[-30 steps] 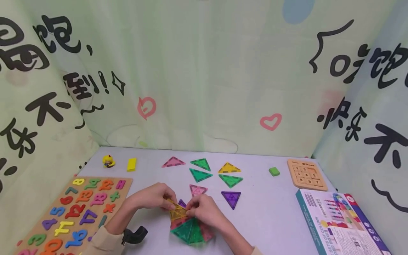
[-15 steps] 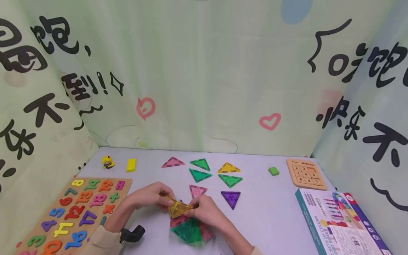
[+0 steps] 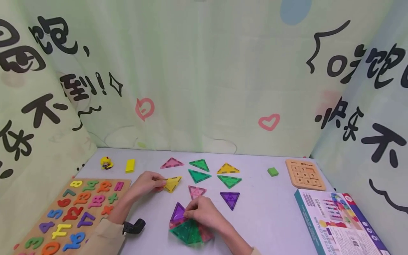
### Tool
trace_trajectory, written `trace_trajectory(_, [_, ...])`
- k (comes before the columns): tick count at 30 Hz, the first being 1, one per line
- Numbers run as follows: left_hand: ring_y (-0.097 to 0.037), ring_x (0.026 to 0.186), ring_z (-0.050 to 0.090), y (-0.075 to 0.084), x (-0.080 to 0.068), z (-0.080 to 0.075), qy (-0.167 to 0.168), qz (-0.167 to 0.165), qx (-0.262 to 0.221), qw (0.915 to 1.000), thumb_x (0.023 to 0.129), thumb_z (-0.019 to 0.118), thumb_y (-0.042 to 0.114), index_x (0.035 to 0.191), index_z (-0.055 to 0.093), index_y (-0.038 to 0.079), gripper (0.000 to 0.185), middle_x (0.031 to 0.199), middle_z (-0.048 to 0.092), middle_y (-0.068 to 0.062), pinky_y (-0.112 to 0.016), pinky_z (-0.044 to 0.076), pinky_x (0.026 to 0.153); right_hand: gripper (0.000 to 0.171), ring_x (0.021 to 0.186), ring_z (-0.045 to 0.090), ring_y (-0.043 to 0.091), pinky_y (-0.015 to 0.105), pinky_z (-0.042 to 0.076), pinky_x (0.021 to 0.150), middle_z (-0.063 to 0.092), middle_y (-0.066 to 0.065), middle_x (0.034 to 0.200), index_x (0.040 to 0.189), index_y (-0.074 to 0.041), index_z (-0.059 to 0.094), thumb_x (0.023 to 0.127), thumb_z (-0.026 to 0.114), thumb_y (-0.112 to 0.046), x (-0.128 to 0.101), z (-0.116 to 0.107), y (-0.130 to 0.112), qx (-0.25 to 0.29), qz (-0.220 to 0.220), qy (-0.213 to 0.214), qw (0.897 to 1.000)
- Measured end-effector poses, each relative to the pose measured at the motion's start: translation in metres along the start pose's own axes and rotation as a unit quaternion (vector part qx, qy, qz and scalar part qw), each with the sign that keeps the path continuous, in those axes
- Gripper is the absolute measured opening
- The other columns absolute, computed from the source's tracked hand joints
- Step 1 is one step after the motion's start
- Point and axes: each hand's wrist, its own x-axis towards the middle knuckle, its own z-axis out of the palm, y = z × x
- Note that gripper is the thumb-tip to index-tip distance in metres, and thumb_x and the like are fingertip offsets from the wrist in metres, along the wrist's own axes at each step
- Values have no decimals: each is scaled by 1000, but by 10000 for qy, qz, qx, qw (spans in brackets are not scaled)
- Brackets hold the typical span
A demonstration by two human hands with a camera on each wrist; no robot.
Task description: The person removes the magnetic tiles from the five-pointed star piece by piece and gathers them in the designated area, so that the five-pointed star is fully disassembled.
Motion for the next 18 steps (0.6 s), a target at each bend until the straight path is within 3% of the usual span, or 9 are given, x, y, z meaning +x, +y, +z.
trace_trajectory(10, [-18,80,57,0,29,5,738,219,1014,9919,90,73,23,99,77,6,20,90,70,-6,-26,46,66,9,79,58,13,24,49,68,70,-3,81,89,-11,77,89,72,-18,0,3,1,42,-110,43,9999])
trace_trajectory(18, [-23,87,53,7,17,10,1271,191,1633,9782,88,75,26,113,70,5,33,104,62,-12,-35,49,76,10,80,58,13,24,49,69,70,-3,82,89,-12,76,91,71,-20,-1,1,2,38,-153,33,9999])
